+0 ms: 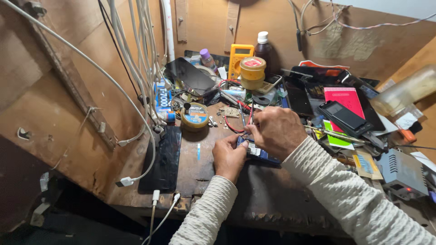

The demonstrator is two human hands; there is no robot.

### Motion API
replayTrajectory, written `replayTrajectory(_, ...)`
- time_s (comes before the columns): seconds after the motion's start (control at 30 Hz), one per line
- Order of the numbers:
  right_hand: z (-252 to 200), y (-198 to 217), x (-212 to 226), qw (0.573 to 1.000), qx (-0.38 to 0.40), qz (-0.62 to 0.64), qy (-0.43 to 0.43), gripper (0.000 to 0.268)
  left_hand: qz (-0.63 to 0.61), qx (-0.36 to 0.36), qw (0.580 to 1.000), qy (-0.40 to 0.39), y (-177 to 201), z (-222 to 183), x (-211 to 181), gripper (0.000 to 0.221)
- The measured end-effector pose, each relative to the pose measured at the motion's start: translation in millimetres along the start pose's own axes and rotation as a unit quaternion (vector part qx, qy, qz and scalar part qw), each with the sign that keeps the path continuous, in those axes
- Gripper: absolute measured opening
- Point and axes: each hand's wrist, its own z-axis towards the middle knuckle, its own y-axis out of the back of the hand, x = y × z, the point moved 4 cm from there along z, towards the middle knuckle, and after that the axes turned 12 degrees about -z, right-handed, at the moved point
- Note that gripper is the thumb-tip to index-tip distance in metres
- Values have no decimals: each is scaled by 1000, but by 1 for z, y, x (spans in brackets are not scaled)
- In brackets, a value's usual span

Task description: The person is repairing a mobile phone by removing the back cover and probing the internal components with multimeter leads. They also apply a piece of tape to the device and handle a small screwdriver.

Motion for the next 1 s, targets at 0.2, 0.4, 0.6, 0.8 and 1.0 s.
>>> replayTrajectory(0.2,-12,24,-22,984,-82,153,-45,18,77,0,996,-45,2,-6,-4,27)
replayTrajectory(0.4,-71,42,-54,940,-143,216,-224,18,-25,51,995,-76,3,-4,7,30)
replayTrajectory(0.6,-109,6,-82,844,-139,444,-265,14,117,93,980,-133,13,-13,-31,45)
replayTrajectory(0.8,-113,-16,-73,849,-118,412,-311,15,316,210,921,-91,-3,-16,-46,67)
replayTrajectory(1.0,-112,-20,-57,852,-149,411,-288,14,485,207,834,-161,-27,-25,-35,65)
